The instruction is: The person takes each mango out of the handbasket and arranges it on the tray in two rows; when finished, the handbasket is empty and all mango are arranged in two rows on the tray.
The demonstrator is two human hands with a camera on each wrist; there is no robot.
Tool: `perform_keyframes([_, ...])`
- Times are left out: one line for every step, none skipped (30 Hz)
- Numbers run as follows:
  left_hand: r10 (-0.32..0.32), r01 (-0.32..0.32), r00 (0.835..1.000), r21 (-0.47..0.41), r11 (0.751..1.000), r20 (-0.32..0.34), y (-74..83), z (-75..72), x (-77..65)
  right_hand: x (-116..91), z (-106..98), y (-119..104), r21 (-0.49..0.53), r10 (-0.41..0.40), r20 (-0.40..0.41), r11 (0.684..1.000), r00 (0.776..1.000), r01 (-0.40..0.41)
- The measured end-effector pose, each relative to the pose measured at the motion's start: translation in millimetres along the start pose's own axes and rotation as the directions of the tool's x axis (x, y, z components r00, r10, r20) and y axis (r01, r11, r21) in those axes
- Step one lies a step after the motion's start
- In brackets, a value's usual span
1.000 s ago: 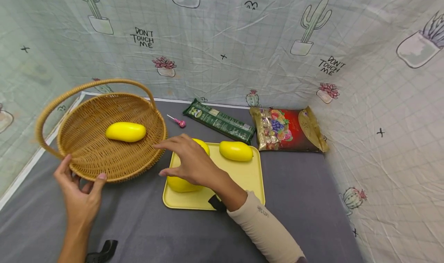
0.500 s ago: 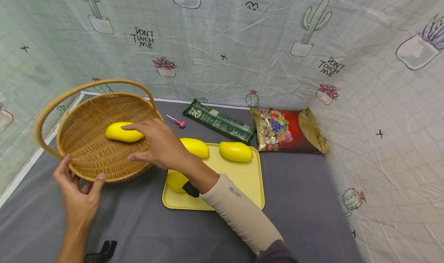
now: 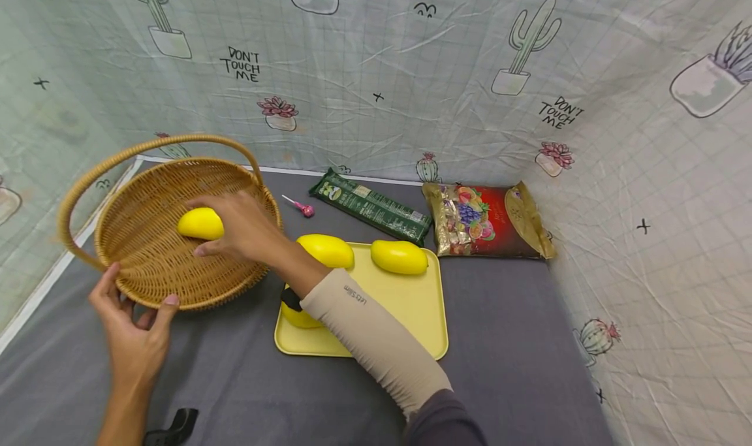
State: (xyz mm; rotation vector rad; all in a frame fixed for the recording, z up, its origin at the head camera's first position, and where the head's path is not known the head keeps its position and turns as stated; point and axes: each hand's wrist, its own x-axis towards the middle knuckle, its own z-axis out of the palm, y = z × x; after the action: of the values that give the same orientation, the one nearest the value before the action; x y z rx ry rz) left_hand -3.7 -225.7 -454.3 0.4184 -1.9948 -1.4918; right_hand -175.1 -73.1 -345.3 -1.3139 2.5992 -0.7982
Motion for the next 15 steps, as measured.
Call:
perform_keyframes([-0.002,0.002,1.0,0.0,1.0,-0.001,0.0,-0.3,0.3,4,2,1,-0.011,0.003,0.006,1.0,1.0,-0.003])
perform_keyframes([-0.002,0.002,1.0,0.0,1.0,-0.001,0.0,-0.6,0.3,9,3,2,-0.023,0.007,0.013,1.0,1.0,-0.007])
perform_keyframes([-0.001,0.001,1.0,0.002,1.0,-0.003,0.0,-0.7,0.2,13,5,3,-0.035,0.012,0.019,0.999,1.0,-0.011])
perform_keyframes([0.0,0.0,1.0,0.002,1.0,-0.004,0.0,-0.9,0.2,17,7,3,-0.044,0.016,0.024,0.999,1.0,-0.015])
perform_keyframes([0.001,-0.001,1.0,0.003,1.0,-0.004,-0.1,-1.0,0.2,21,9,4,-0.054,0.027,0.032,0.998,0.999,-0.025])
perform_keyframes([0.003,-0.003,1.0,0.004,1.0,-0.003,0.0,-1.1,0.2,25,10,5,-0.062,0.038,0.042,0.997,0.998,-0.036])
perform_keyframes([0.003,-0.003,1.0,0.006,1.0,-0.003,0.0,-1.2,0.1,28,12,6,-0.065,0.047,0.05,0.997,0.998,-0.044])
perform_keyframes([0.004,-0.004,1.0,0.003,1.0,-0.002,0.1,-1.3,0.1,32,13,7,-0.071,0.056,0.059,0.996,0.997,-0.052])
perform_keyframes([0.007,-0.007,1.0,0.001,1.0,-0.003,0.2,-1.3,0.1,34,15,7,-0.072,0.066,0.07,0.996,0.995,-0.061])
perform_keyframes([0.005,-0.005,1.0,-0.003,1.0,-0.001,0.3,-1.3,0.2,37,16,7,-0.073,0.076,0.077,0.995,0.994,-0.07])
perform_keyframes([0.006,-0.006,1.0,-0.003,1.0,-0.002,0.4,-1.2,0.2,40,17,7,-0.077,0.083,0.085,0.994,0.993,-0.077])
perform_keyframes([0.006,-0.006,1.0,-0.003,1.0,-0.001,0.5,-1.2,0.4,42,18,7,-0.08,0.089,0.09,0.993,0.992,-0.082])
perform_keyframes([0.006,-0.006,1.0,-0.006,1.0,-0.001,0.6,-1.1,0.6,44,19,7,-0.085,0.095,0.094,0.993,0.991,-0.087])
perform_keyframes([0.005,-0.005,1.0,-0.006,1.0,-0.001,0.7,-1.0,0.7,46,20,8,-0.092,0.102,0.099,0.991,0.99,-0.093])
perform_keyframes([0.004,-0.004,1.0,-0.006,1.0,0.0,0.7,-0.9,0.7,48,21,8,-0.097,0.105,0.103,0.991,0.989,-0.095])
